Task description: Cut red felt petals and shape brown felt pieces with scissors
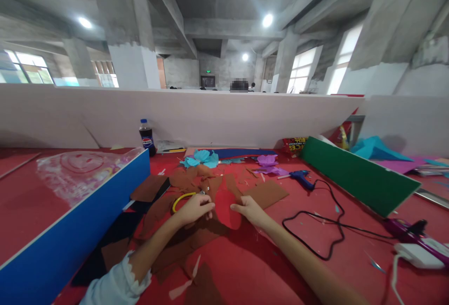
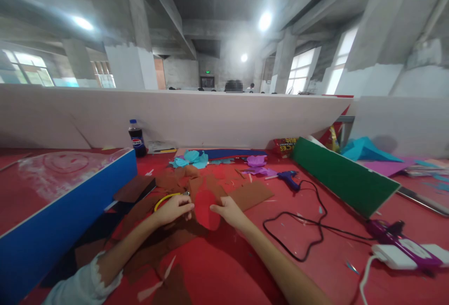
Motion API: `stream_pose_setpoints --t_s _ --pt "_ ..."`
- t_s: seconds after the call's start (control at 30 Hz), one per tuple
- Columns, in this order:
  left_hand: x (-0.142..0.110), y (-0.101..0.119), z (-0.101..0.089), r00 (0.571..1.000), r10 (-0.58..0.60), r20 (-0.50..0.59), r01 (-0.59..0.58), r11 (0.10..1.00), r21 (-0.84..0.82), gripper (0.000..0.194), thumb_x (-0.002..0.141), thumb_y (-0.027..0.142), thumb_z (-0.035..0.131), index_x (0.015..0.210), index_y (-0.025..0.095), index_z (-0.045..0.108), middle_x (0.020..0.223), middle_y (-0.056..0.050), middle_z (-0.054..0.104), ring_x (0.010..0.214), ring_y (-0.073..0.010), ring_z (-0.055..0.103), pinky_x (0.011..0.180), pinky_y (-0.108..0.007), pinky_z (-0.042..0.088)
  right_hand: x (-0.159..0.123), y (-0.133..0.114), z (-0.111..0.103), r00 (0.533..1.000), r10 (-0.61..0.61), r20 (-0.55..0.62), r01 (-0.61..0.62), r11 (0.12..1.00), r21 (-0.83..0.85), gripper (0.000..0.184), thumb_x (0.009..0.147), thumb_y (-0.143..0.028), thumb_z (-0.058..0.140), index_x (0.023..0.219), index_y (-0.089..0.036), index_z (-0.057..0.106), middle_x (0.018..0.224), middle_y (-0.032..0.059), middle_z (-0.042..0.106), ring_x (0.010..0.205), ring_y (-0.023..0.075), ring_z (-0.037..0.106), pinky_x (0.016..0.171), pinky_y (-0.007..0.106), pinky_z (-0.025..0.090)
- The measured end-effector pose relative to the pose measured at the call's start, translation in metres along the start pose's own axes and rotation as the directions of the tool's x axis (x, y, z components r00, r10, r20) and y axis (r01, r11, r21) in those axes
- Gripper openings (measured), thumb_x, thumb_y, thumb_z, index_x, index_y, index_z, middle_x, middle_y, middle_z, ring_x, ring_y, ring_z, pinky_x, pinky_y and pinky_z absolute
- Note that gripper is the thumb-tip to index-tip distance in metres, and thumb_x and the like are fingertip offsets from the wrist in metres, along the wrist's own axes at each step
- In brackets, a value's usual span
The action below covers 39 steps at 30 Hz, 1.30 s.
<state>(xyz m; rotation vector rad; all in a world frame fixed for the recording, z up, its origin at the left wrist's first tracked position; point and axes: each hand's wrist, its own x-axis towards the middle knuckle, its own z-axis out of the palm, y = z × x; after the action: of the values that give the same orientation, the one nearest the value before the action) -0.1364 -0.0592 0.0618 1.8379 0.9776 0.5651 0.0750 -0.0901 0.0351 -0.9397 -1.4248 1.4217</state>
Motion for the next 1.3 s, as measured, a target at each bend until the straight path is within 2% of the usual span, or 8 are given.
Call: stream_pose_setpoints --t_s 0.1,0.33,0.67,1.03,1.3 --pt "0.0 -0.001 0.002 1.0 0.0 0.01 0.0 1.0 -0.025 0.026 0.072 0.041 0.048 0.066 0.016 0.049 0.056 0.001 0.061 0.051 -0.0117 0.055 0.052 -0.022 0.042 0.0 0.002 0.0 1.0 -0.011 0.023 0.011 1.0 0.013 0.027 0.067 -0.036 0.064 0.077 -0.011 0.064 0.07 0.0033 0.065 0.061 0.0149 0.057 0.062 0.027 0.042" --pt "-0.001 0.003 0.007 0.993 -0.028 0.115 0.034 0.998 -0.045 0.035 0.07 0.046 0.052 0.061 0.012 0.055 0.056 -0.003 0.062 0.051 -0.0118 0.055 0.054 -0.023 0.043 0.0 0.001 0.0 0.996 -0.029 0.082 0.027 0.999 0.024 0.033 0.068 -0.037 0.063 0.088 -0.011 0.065 0.078 0.0061 0.066 0.07 0.0178 0.059 0.071 0.032 0.043" --pt "-0.006 0.016 0.008 0.998 -0.045 0.044 0.044 0.998 0.038 0.035 0.069 0.045 0.05 0.057 0.013 0.055 0.054 -0.003 0.062 0.053 -0.0121 0.055 0.054 -0.022 0.039 -0.003 -0.005 0.002 0.996 -0.024 0.084 0.019 0.998 0.062 0.034 0.068 -0.038 0.064 0.087 -0.011 0.065 0.076 0.0063 0.066 0.068 0.0173 0.059 0.071 0.033 0.044" --pt "-0.006 0.014 0.011 0.998 -0.057 -0.03 0.057 0.998 0.022 0.031 0.071 0.041 0.048 0.054 0.015 0.049 0.049 0.001 0.057 0.046 -0.0094 0.049 0.046 -0.02 0.032 -0.004 -0.008 0.002 0.995 0.008 0.097 -0.015 0.998 0.066 0.037 0.067 -0.042 0.063 0.085 -0.01 0.065 0.075 0.0059 0.066 0.066 0.0163 0.058 0.068 0.032 0.043" --pt "-0.004 0.01 0.012 0.998 -0.043 -0.041 0.045 0.999 0.032 0.031 0.072 0.041 0.048 0.055 0.015 0.049 0.049 0.001 0.056 0.046 -0.009 0.048 0.046 -0.02 0.032 -0.003 -0.007 0.0 0.996 0.024 0.09 -0.027 0.999 0.039 0.037 0.065 -0.044 0.064 0.08 -0.01 0.064 0.071 0.0054 0.065 0.063 0.0151 0.057 0.065 0.03 0.043"
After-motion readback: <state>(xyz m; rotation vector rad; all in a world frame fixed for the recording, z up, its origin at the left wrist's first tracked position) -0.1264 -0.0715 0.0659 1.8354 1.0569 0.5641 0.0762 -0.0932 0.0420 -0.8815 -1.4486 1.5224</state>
